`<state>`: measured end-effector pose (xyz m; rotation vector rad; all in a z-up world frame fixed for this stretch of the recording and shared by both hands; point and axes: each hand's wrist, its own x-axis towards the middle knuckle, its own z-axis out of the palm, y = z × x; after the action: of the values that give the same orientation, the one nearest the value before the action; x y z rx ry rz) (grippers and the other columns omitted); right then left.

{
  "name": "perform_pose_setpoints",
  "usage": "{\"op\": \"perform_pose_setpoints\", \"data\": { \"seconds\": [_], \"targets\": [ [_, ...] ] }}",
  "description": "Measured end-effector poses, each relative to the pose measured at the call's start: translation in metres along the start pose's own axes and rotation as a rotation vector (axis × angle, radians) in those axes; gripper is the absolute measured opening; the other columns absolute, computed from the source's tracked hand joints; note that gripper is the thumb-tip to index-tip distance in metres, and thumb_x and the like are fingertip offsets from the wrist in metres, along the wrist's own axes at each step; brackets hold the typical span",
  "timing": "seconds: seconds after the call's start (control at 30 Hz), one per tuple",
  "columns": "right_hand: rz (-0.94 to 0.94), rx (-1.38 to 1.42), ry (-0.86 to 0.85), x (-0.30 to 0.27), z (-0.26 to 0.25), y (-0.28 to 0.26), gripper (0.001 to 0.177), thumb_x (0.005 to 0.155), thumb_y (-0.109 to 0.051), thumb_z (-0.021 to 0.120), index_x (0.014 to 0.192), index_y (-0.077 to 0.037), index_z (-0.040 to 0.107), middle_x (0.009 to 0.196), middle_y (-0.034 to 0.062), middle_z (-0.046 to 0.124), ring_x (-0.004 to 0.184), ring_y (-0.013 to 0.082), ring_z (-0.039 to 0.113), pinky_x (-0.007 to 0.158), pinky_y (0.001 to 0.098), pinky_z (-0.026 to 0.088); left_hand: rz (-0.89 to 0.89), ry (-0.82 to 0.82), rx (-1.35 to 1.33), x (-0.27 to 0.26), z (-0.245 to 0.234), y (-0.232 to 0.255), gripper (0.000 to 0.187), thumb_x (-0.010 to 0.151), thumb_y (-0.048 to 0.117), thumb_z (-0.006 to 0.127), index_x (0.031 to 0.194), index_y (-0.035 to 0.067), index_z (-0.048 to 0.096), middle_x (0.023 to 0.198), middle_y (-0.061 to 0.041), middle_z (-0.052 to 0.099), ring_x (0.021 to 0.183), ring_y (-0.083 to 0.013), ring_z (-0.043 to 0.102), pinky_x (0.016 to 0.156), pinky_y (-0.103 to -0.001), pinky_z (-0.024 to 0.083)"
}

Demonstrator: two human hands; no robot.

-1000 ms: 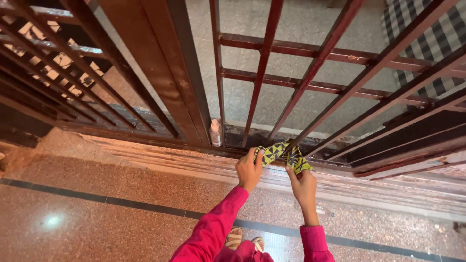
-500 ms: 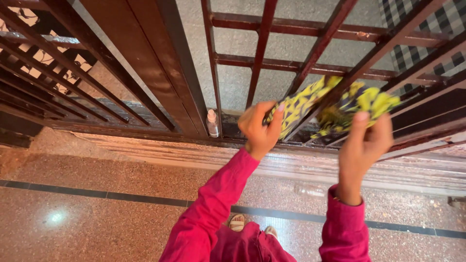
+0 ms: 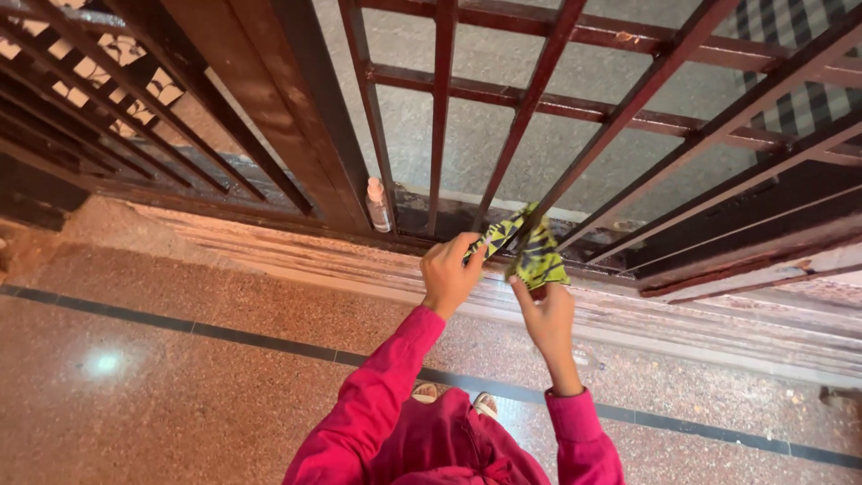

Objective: The person wipes the bars of a metal gate using a patterned cloth. They systematically clean the horizontal and vertical bars, moving from one section to another.

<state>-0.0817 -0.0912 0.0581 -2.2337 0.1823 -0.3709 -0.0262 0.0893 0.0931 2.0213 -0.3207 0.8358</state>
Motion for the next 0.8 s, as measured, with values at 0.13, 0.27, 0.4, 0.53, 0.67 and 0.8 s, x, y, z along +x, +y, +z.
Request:
{"op": "perform_pose_setpoints", "data": {
  "seconds": [0.13,0.27,0.4,0.53,0.67,0.8],
  "targets": [
    [0.102,0.058,-0.115,0.003,0.01,0.02,0.037,0.088,-0.033,0.08,0.092,0.002,0.07,0.066,0.0084,0.068,0.059,0.0147,0.063,0.058,0.0322,0.049,-0.11,0.046,0.062,-0.006,0.003,0.009,0.011,0.093,0.018,0.078,0.096,0.011,0.071,0.084,-0.004,0.071,0.074,-0.0256,0.069,0.064,-0.037,0.051],
    [-0.008,0.407,-0.091,0.024,-0.013,-0.009,0.03,0.092,-0.025,0.073,0.109,-0.001,0.067,0.082,0.0025,0.069,0.067,0.0081,0.058,0.058,0.0262,0.046,-0.042,0.171,0.018,0.024,-0.004,0.034,0.011,0.093,0.014,0.074,0.1,0.006,0.07,0.089,-0.008,0.068,0.08,-0.0275,0.068,0.069,-0.037,0.051],
    [-0.069,0.5,-0.03,0.053,-0.048,-0.06,0.02,0.103,-0.02,0.068,0.108,0.0,0.068,0.083,0.0015,0.068,0.071,0.0068,0.06,0.063,0.0231,0.046,0.003,0.303,-0.06,0.066,-0.009,0.061,0.011,0.096,0.014,0.073,0.099,0.005,0.068,0.088,-0.009,0.067,0.08,-0.0284,0.067,0.07,-0.038,0.051],
    [-0.194,0.632,0.064,0.063,-0.073,-0.101,0.021,0.107,-0.02,0.067,0.111,0.001,0.065,0.093,0.0016,0.067,0.078,0.0065,0.06,0.069,0.0231,0.048,0.009,0.315,-0.154,0.092,-0.012,0.08,0.012,0.098,0.013,0.072,0.104,0.005,0.067,0.087,-0.009,0.067,0.077,-0.0284,0.068,0.069,-0.038,0.051],
    [-0.213,0.422,0.124,0.059,-0.071,-0.11,0.022,0.104,-0.02,0.069,0.105,0.002,0.066,0.085,0.0019,0.068,0.075,0.0064,0.06,0.068,0.0238,0.048,0.095,0.274,-0.146,0.092,-0.013,0.078,0.014,0.096,0.015,0.073,0.106,0.007,0.067,0.095,-0.01,0.071,0.081,-0.0311,0.069,0.071,-0.039,0.052],
    [-0.188,0.158,0.139,0.048,-0.045,-0.087,0.024,0.1,-0.022,0.072,0.098,0.002,0.067,0.074,0.0067,0.065,0.065,0.0097,0.054,0.062,0.0275,0.045,0.122,0.177,-0.131,0.069,-0.013,0.053,0.015,0.093,0.015,0.074,0.105,0.007,0.068,0.096,-0.011,0.073,0.08,-0.0318,0.069,0.071,-0.039,0.053]
  ]
}}
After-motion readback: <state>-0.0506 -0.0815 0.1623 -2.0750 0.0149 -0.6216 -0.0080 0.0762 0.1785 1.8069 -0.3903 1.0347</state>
